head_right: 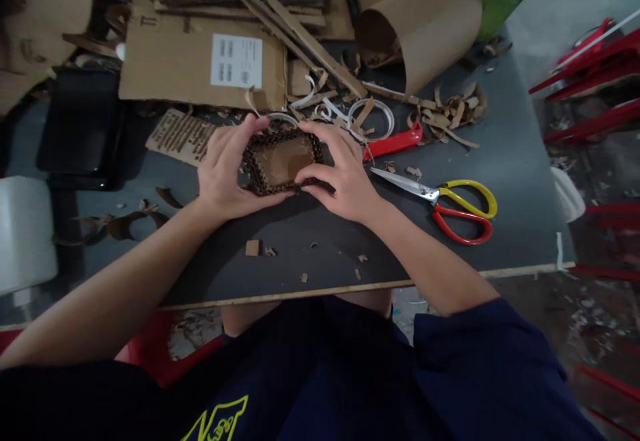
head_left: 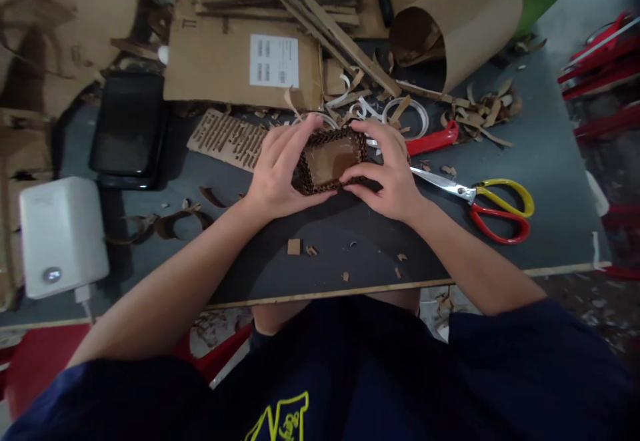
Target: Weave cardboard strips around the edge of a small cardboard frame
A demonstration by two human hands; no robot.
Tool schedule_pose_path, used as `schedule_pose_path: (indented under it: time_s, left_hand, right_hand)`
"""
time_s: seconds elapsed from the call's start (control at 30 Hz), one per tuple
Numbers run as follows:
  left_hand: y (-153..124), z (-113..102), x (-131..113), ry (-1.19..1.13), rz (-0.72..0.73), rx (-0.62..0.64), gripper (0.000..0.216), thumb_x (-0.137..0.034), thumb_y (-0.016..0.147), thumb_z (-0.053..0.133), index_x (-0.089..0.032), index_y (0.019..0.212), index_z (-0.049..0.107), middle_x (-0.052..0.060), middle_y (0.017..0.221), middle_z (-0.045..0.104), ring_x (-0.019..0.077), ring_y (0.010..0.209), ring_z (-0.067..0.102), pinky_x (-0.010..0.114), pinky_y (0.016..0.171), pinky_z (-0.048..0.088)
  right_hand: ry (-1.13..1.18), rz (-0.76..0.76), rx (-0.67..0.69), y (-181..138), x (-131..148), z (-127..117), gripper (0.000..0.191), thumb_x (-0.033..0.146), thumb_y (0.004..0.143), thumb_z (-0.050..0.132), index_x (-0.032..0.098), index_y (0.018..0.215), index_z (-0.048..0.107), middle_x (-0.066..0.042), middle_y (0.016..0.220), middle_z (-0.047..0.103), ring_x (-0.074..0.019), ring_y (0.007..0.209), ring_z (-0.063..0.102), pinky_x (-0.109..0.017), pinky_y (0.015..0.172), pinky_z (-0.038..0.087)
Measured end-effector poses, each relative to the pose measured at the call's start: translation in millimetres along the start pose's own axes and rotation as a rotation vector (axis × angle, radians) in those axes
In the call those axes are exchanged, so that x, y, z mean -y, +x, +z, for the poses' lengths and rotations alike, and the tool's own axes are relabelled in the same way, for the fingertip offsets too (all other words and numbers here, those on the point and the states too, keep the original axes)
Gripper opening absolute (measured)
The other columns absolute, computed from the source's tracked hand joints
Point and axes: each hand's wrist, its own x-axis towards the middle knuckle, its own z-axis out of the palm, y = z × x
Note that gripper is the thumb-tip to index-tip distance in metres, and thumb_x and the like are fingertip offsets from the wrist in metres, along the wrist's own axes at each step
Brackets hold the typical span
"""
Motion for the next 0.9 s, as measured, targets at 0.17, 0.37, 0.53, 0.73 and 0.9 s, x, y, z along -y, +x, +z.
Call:
schedule_pose_path:
  time_s: [0.17,0.37,0.53,0.73,0.9]
  left_hand:
    - [2,1,-6,-0.044,-0.054,-0.054,0.109,-0.077,0.068,0.077,-0.029,0.153,0.028,0.014,0.14,0.058,0.0393,0.129,0.057,0.057,0.112,0.043]
    - [3,7,-25,-0.168,-0.104,0.015,0.121,-0.086,0.064,0.071,-0.024,0.157,0.023,0.014,0.129,0.064,0.0348,0.12,0.065,0.05,0.107,0.049]
    - [2,18,-47,0.002,0.015,0.263,0.105,-0.086,0.079,0.055,-0.012,0.152,0.037,0.022,0.138,0.061,0.0377,0.129,0.06,0.059,0.119,0.031]
    - [14,-14,-18,-0.02,-0.196,0.14,0.064,-0.067,0.097,0.046,-0.02,0.138,0.056,0.012,0.132,0.067,0.0317,0.12,0.064,0.054,0.103,0.05]
    - [13,-51,47,-0.003,-0.213,0.183,0.041,-0.058,0.097,0.055,-0.025,0.115,0.072,0.003,0.109,0.075,0.0226,0.097,0.069,0.044,0.091,0.058]
  right_hand:
    - [-0.007,-0.026,-0.006,-1,4,-2,0.017,0.045,0.085,0.067,0.036,0.097,0.075,0.003,0.154,0.047,-0.0366,0.144,0.043,-0.066,0.118,0.033]
    - [0.159,0.041,-0.286,-5,10,-6,0.055,0.076,0.08,0.05,0.035,0.113,0.065,-0.004,0.153,0.044,-0.0341,0.137,0.048,-0.058,0.103,0.051]
    - [0.154,0.194,-0.632,-1,-30,0,0.044,0.067,0.09,0.043,0.034,0.117,0.054,-0.009,0.136,0.054,-0.0299,0.123,0.059,-0.05,0.086,0.06]
    - [0.032,0.199,-0.406,-5,-27,3,0.032,0.05,0.096,0.047,0.032,0.121,0.054,-0.01,0.126,0.06,-0.029,0.114,0.063,-0.051,0.085,0.062]
    - [-0.191,0.19,-0.3,-5,-15,-7,0.036,0.041,0.097,0.049,0.035,0.132,0.05,-0.012,0.14,0.053,-0.0357,0.134,0.05,-0.067,0.109,0.046]
